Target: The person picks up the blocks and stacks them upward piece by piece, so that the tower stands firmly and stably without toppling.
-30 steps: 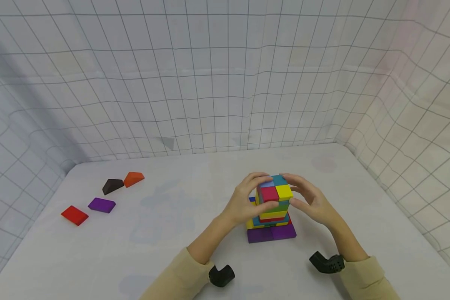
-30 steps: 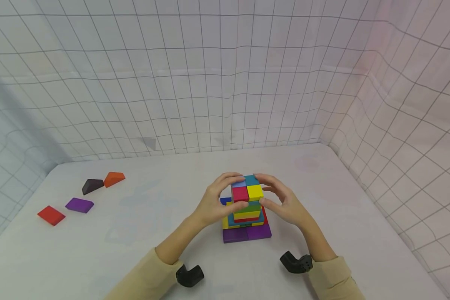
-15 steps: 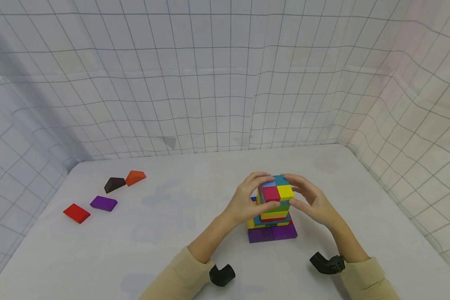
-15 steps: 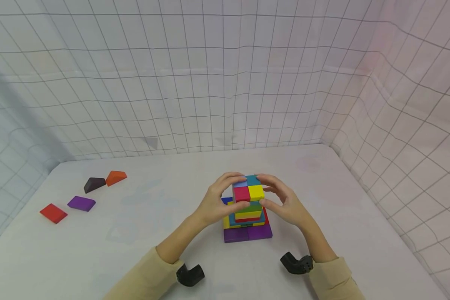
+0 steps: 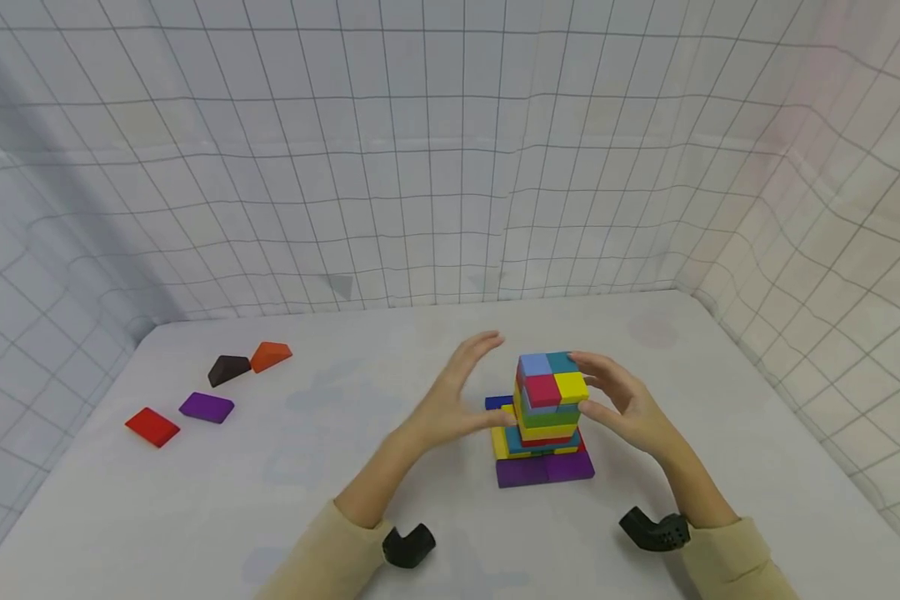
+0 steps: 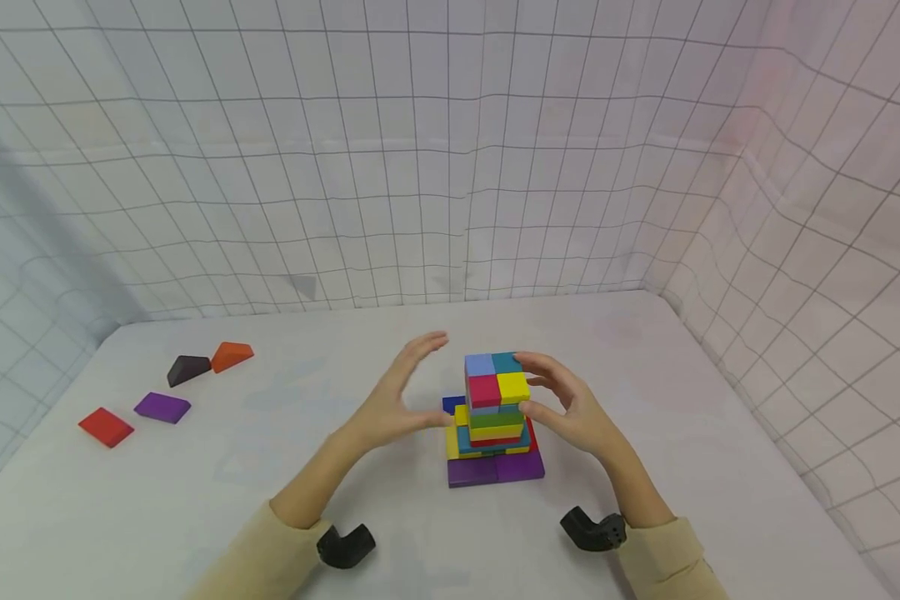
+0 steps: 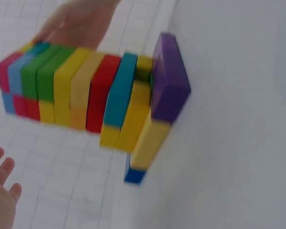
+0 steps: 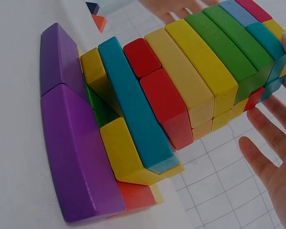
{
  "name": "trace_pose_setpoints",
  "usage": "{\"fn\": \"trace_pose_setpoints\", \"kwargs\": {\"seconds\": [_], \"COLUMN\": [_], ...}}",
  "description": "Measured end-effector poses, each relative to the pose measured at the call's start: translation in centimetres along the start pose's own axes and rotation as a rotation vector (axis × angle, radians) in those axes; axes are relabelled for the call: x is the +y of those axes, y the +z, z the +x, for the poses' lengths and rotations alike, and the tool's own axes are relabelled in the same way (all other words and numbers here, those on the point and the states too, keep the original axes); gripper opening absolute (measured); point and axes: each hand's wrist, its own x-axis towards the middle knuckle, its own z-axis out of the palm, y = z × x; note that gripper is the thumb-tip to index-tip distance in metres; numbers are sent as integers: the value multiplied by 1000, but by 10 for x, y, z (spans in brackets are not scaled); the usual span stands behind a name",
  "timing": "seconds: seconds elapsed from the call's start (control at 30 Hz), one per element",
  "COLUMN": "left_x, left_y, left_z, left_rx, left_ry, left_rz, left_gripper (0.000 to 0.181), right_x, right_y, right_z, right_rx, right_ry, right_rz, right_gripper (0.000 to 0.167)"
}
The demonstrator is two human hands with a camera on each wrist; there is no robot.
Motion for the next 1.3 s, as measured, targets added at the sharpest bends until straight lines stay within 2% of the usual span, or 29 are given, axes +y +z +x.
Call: {"fn": "trace_pose_setpoints", "kwargs": {"seconds": [0.07, 0.13, 0.27, 0.4, 0.5, 0.57, 0.67, 0.77, 0.83, 0.97, 1.1, 1.2, 1.3], "left_x": [-17, -38, -77, -95, -97, -98, -103, -110, -115, -122, -126, -125, -118], "left_y": [-26, -55, -117, -171, -200, -214, -227, -234, -236, -236, -234, -231, -224], "left_z": [-14, -31, -74, -121, -153, -171, -194, -209, -215, -217, -215, -212, -204], "left_rx": [62, 151, 291, 308, 278, 271, 265, 259, 243, 241, 292, 326, 325], "left_ry": [-9, -6, -28, -148, -304, -382, -443, -429, -415, -396, -370, -359, -405], "left_rz": [63, 137, 315, 435, 458, 468, 502, 548, 585, 654, 690, 696, 635], "left_gripper": [78, 69, 54, 51, 54, 57, 60, 58, 56, 50, 41, 35, 36], "right_x": [0, -1, -1, 0, -1, -1, -1, -1, -1, 0, 1, 1, 1], "right_y": [0, 0, 0, 0, 0, 1, 2, 2, 1, 0, 1, 0, 1], "right_z": [0, 0, 0, -1, -1, 0, 0, 0, 0, -1, 0, -1, -1], "right_rx": [0, 0, 0, 1, 4, 9, 15, 13, 8, 1, 0, 2, 4], "right_ry": [11, 13, 10, 11, 5, -6, -23, -21, -10, 5, 11, 20, 24], "right_rz": [0, -4, -10, -8, -7, -3, 0, 1, 0, -3, -10, -10, -10], "right_gripper": [54, 54, 54, 54, 54, 54, 54, 54, 54, 54, 54, 54, 55]}}
